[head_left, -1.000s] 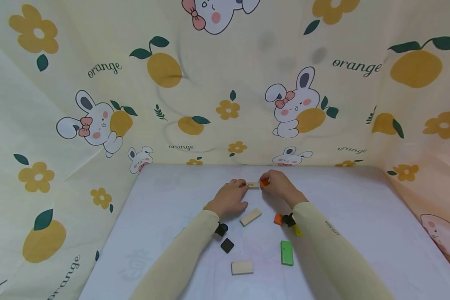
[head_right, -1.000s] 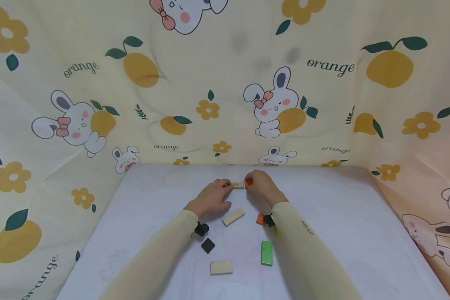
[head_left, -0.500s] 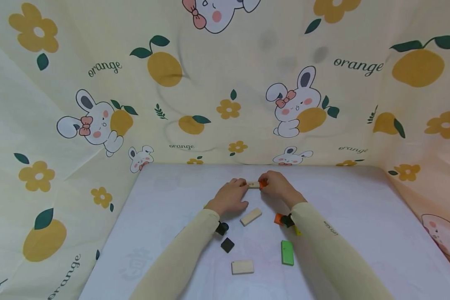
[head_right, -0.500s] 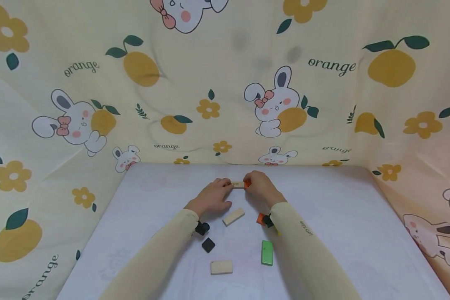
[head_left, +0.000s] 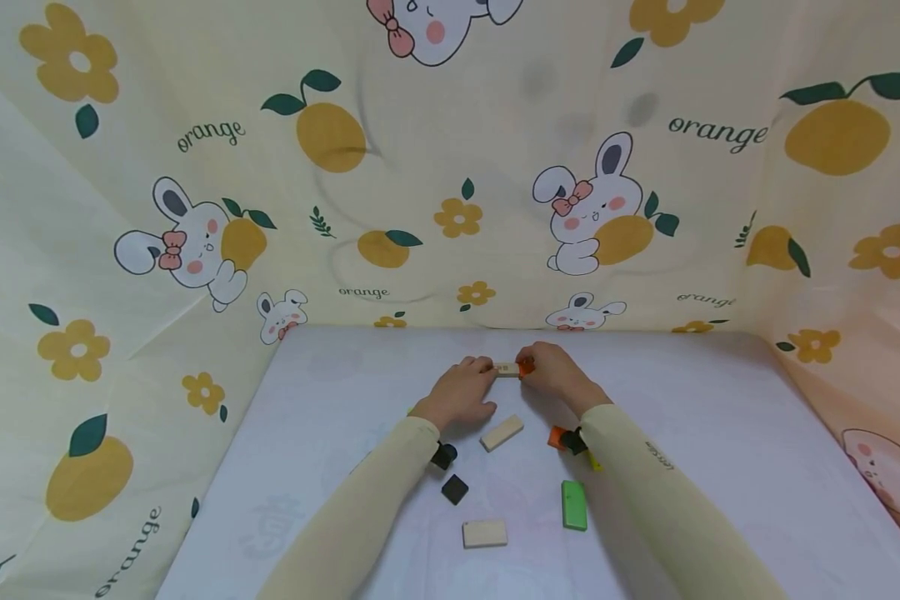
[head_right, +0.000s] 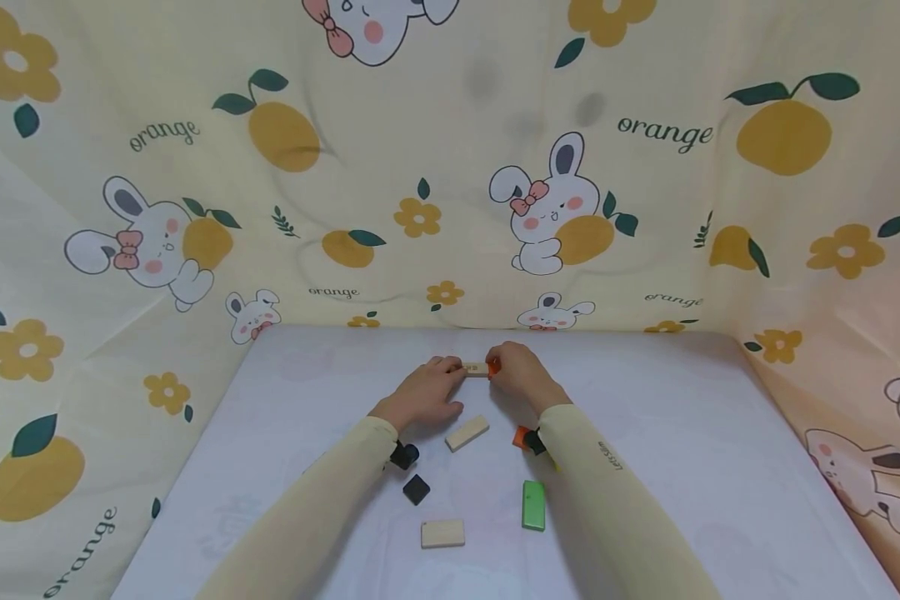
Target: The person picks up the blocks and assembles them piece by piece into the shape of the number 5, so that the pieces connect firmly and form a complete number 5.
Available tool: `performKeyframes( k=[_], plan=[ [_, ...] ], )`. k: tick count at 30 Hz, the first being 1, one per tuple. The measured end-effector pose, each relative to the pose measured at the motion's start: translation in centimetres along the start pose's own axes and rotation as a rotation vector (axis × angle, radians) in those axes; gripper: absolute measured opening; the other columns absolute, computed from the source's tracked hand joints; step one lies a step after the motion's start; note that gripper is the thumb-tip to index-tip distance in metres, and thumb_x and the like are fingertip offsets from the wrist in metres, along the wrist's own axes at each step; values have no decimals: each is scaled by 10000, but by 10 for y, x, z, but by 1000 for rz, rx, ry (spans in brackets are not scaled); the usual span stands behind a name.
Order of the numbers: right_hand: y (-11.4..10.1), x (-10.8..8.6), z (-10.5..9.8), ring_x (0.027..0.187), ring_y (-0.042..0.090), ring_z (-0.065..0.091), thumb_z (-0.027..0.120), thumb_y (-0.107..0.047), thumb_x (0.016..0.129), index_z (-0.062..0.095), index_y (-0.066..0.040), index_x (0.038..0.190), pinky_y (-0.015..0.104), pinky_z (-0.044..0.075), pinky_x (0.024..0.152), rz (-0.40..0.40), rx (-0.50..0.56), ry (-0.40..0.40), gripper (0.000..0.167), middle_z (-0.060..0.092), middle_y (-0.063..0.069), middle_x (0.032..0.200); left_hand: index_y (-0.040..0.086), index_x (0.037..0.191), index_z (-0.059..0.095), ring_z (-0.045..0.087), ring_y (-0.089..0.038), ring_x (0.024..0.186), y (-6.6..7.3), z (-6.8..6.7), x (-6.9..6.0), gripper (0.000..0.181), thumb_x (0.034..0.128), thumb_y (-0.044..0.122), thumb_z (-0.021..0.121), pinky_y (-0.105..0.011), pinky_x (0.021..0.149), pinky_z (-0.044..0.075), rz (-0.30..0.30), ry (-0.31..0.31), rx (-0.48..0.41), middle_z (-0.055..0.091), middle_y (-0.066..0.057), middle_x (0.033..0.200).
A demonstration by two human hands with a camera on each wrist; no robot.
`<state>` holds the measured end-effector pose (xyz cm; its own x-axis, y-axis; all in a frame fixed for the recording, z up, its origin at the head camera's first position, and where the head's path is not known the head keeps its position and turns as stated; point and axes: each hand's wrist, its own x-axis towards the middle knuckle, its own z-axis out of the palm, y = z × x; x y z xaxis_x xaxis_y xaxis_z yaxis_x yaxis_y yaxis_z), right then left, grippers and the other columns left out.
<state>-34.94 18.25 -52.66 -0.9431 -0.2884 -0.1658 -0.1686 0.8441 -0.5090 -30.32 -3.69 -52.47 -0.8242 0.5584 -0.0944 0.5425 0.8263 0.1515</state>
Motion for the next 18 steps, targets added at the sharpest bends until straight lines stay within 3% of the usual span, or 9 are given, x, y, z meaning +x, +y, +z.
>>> performKeyframes(
  k=[12, 18],
  plan=[
    [2, 0, -1, 1043, 324, 580, 779, -39, 954, 738, -38, 1314, 527, 497, 1029, 1, 5, -4, 362, 683, 124, 1158, 87, 1585, 552, 433, -243, 1484, 6, -3, 4, 595, 1072, 364, 666, -416, 1212, 393, -23, -24, 27, 479, -61, 1627],
    [1, -1, -1, 1056, 332, 568, 774, -19, 939, 741, -52, 1308, 533, 485, 1040, -10, 24, -5, 372, 673, 132, 1173, 90, 1519, 617, 501, -236, 1381, 10, -8, 7, 523, 1075, 363, 660, -405, 1148, 458, -36, -43, 48, 530, -53, 1556]
  ],
)
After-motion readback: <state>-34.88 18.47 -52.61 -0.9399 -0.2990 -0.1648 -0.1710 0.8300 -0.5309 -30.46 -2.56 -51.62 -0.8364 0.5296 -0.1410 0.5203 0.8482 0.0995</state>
